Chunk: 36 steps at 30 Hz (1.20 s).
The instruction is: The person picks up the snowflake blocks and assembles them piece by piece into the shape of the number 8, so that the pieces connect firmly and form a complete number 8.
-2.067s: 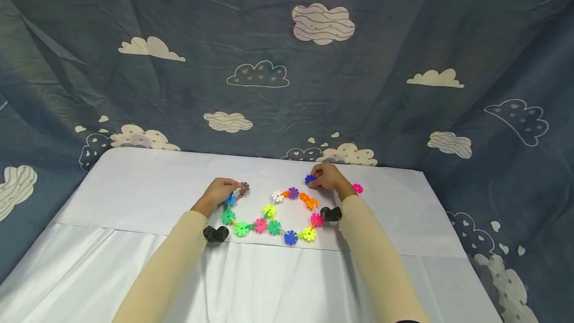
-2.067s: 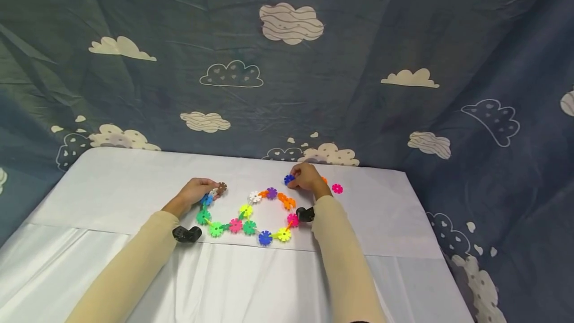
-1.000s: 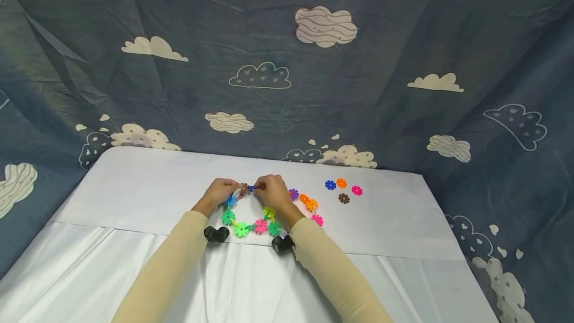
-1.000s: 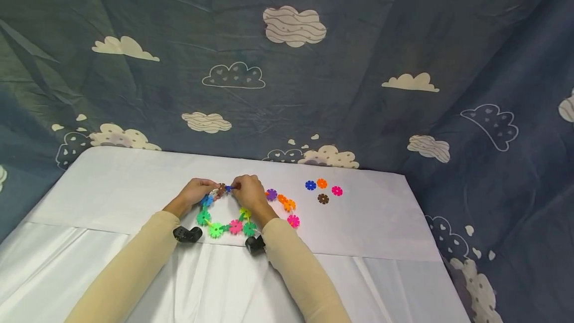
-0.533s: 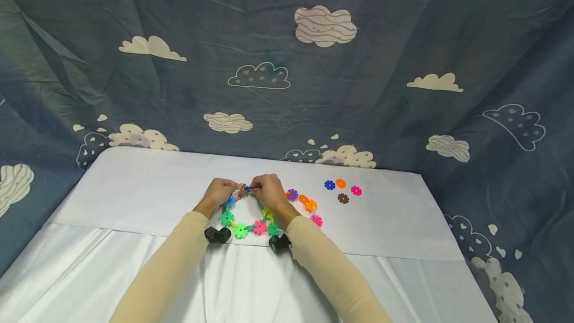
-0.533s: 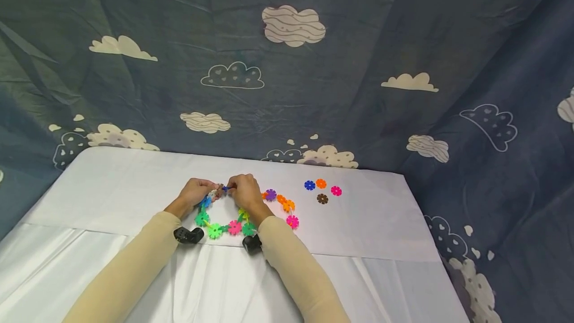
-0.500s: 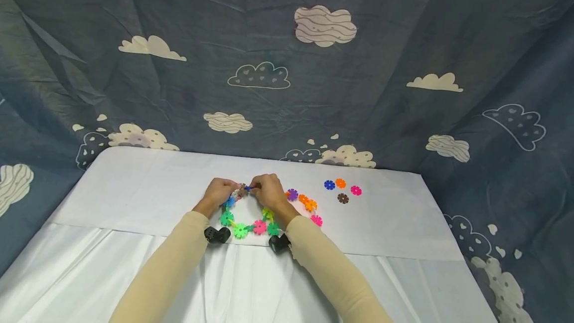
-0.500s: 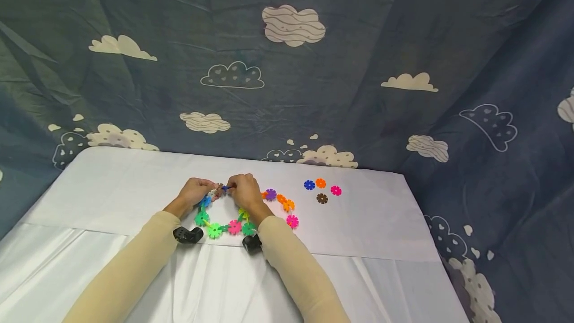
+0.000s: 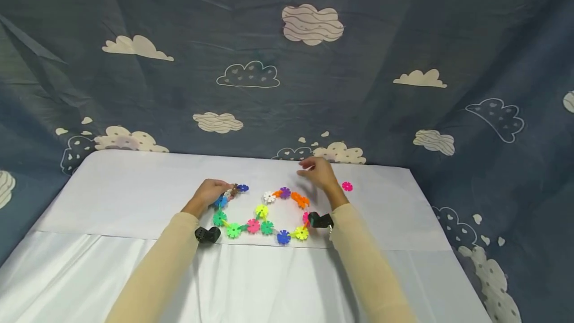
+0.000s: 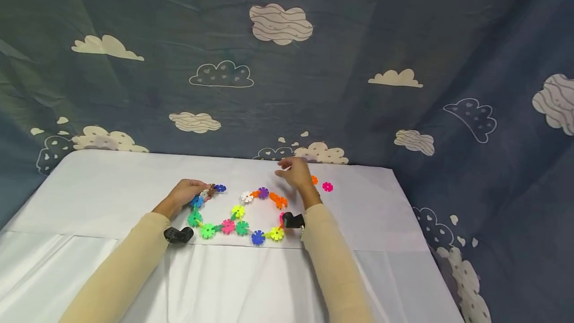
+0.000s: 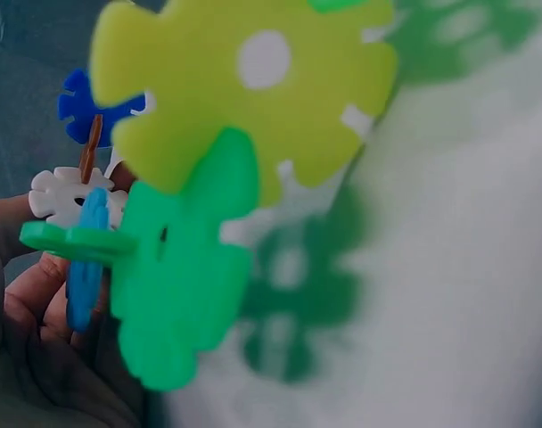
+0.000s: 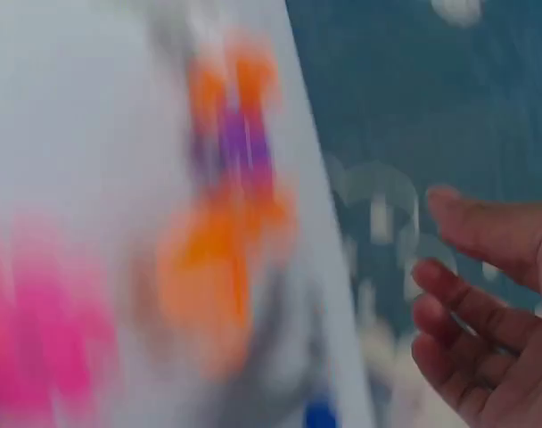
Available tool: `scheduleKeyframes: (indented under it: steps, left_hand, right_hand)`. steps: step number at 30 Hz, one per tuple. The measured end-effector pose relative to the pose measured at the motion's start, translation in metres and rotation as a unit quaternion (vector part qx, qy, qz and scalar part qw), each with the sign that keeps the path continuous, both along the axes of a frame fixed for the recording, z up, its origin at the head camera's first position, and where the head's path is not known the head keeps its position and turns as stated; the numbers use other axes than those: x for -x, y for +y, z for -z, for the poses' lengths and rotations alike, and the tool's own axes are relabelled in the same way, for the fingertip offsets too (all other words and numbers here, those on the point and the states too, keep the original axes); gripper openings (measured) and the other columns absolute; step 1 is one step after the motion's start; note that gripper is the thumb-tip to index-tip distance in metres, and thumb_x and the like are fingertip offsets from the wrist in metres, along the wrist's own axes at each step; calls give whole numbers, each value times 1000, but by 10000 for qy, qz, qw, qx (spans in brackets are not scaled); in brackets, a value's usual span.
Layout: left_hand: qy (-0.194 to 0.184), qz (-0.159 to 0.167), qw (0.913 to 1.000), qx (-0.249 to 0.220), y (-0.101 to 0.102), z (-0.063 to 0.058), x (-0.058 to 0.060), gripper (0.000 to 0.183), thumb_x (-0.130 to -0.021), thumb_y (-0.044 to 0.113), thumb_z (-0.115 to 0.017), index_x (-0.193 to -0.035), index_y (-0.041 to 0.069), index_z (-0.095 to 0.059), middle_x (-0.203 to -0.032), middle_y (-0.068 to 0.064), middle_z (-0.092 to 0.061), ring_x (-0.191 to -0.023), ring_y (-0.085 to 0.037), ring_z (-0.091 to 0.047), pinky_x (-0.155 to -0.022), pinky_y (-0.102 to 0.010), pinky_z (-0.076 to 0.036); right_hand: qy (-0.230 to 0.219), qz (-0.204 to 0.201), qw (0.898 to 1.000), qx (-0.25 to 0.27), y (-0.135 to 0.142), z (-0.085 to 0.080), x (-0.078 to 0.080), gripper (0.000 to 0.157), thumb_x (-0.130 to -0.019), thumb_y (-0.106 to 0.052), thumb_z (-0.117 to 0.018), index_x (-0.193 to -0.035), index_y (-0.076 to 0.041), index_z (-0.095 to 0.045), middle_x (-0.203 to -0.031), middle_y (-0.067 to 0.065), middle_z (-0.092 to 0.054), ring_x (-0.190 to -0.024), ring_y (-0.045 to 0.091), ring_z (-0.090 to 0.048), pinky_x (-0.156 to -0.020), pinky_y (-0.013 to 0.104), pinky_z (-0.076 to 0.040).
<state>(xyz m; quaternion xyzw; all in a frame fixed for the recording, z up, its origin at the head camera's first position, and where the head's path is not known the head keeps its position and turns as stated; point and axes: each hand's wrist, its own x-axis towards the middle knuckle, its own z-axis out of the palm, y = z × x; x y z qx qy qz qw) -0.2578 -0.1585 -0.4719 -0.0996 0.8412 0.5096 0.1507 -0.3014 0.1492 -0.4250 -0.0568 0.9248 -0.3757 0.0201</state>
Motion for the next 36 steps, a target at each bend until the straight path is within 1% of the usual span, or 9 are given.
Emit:
scheduleKeyframes:
  steps: [3,5,8,14,18,23,28,32,36]
  left_hand:
    - [-13,-1,10000,12,-1,1,0,37,-98,28,-55,-117,-3,-64,-125,-19,-56,-118,-33,-49,-103,-49,-37]
    - [-4,-16,10000,1,-1,2,0,38,-98,28,-55,-117,-3,-64,-125,-19,-56,-118,-32,-49,-103,-48,-38]
    - [-12,-86,10000,-19,-1,2,0,38,-98,27,-55,-117,-4,-63,-125,-20,-56,-117,-32,-49,-103,-48,-38]
    - [-96,-140,9998,-111,2,1,0,37,-97,28,-56,-118,-2,-62,-123,-18,-56,-114,-30,-49,-101,-47,-39]
    - [-40,-85,9997,-210,1,0,0,34,-98,25,-56,-118,-1,-63,-124,-19,-57,-117,-31,-49,-103,-48,-38]
    - [58,199,9986,-493,-2,-3,0,31,-99,17,-53,-122,1,-64,-130,-17,-59,-126,-32,-47,-108,-48,-34]
    - [-89,274,9974,-663,-1,-8,0,29,-98,16,-53,-120,1,-65,-124,-14,-62,-116,-27,-51,-99,-43,-39]
    - [-153,223,9972,-691,1,-10,0,28,-98,20,-56,-114,-1,-66,-114,-13,-65,-106,-23,-52,-93,-38,-40]
    - [-213,164,9978,-610,1,-9,-2,24,-96,18,-59,-108,-1,-66,-101,-9,-66,-95,-20,-53,-82,-32,-40]
  right_hand:
    - [-393,613,9957,-577,37,10,5,30,-87,-14,-72,-114,-2,-68,-104,15,-64,-93,29,-57,-81,39,-50]
    - [-763,772,9903,-870,52,17,6,34,-87,-16,-73,-117,-3,-67,-105,15,-62,-93,28,-55,-83,38,-51]
    - [-1039,565,9857,-1202,59,26,8,38,-87,-17,-73,-121,-3,-65,-108,16,-62,-95,28,-55,-88,40,-50]
    - [-675,347,9863,-1462,56,34,12,28,-83,-6,-74,-109,0,-64,-98,13,-60,-90,27,-54,-88,40,-49]
    - [-556,193,9938,-942,51,34,10,23,-80,-3,-77,-98,-3,-62,-86,10,-58,-79,23,-53,-74,32,-48]
    - [-635,66,9978,202,37,29,0,16,-83,-2,-74,-96,-1,-65,-77,7,-59,-66,18,-53,-58,24,-48]
    - [-568,-113,9909,1217,5,13,-12,16,-88,-2,-68,-104,2,-67,-80,10,-63,-68,26,-60,-61,29,-53]
    - [-529,-558,9850,1542,-28,4,-24,15,-91,-1,-63,-105,2,-69,-84,12,-64,-73,33,-63,-65,37,-56]
    - [-734,-684,9807,1679,-57,5,-35,15,-90,0,-64,-103,1,-70,-83,9,-65,-64,21,-61,-59,32,-55]
